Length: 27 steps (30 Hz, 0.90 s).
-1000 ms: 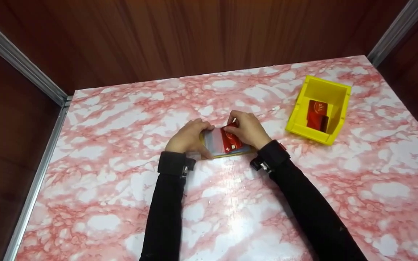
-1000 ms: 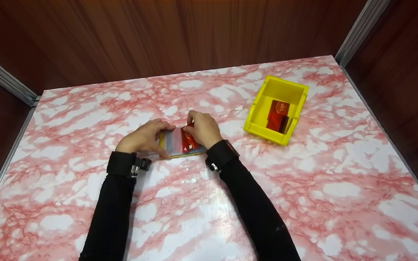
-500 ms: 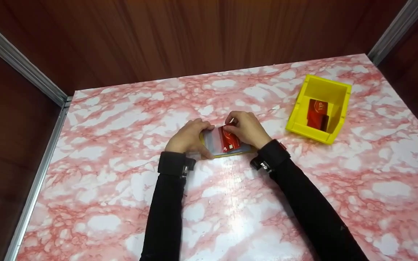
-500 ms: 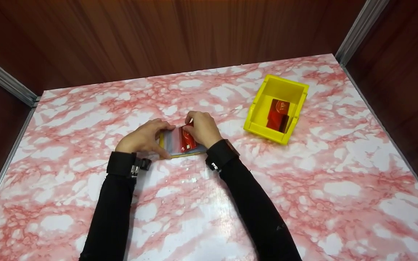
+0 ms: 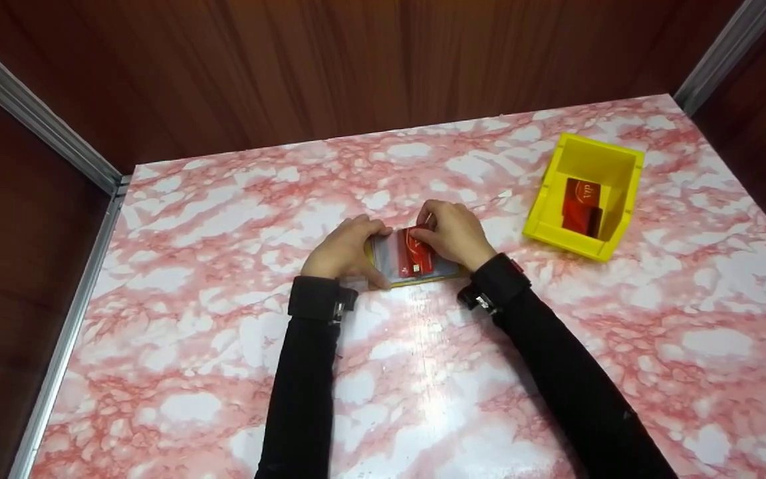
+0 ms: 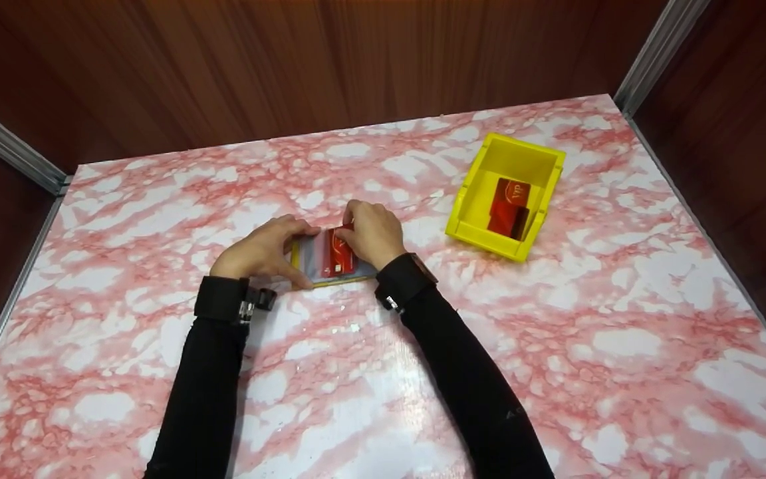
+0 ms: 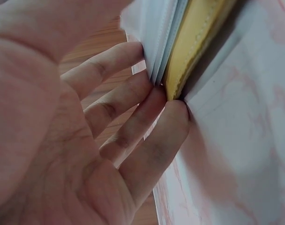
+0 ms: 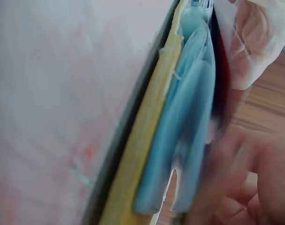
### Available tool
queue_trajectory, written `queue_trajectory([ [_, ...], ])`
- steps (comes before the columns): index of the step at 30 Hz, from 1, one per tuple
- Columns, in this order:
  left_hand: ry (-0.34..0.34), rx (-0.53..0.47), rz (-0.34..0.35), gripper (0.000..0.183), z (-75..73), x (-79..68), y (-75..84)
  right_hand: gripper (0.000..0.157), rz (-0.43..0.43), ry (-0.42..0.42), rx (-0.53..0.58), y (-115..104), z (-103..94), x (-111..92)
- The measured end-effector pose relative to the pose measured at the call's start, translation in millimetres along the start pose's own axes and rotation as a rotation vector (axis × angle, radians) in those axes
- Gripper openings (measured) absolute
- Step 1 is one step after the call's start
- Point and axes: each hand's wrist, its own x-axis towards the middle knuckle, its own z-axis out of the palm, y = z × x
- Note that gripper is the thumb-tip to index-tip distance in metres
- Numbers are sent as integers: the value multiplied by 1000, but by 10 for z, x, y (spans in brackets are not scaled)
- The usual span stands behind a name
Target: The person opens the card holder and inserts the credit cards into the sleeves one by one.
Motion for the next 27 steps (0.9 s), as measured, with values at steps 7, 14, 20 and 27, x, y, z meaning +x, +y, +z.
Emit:
queue_trajectory([
  [7,1,-7,-4,92,-1,1,-4,16,-27,-4,46,-7,-2,-2],
  [14,2,1,0,94,3,11,-2,19,-36,-50,65,-17,-3,-4],
  [20,14,-6,3,93,6,21,-2,40,-18,-71,46,-25,-9,-11],
  [27,21,-22,0,93,4,7,-34,52,12,-72,74,-92,21,-33],
])
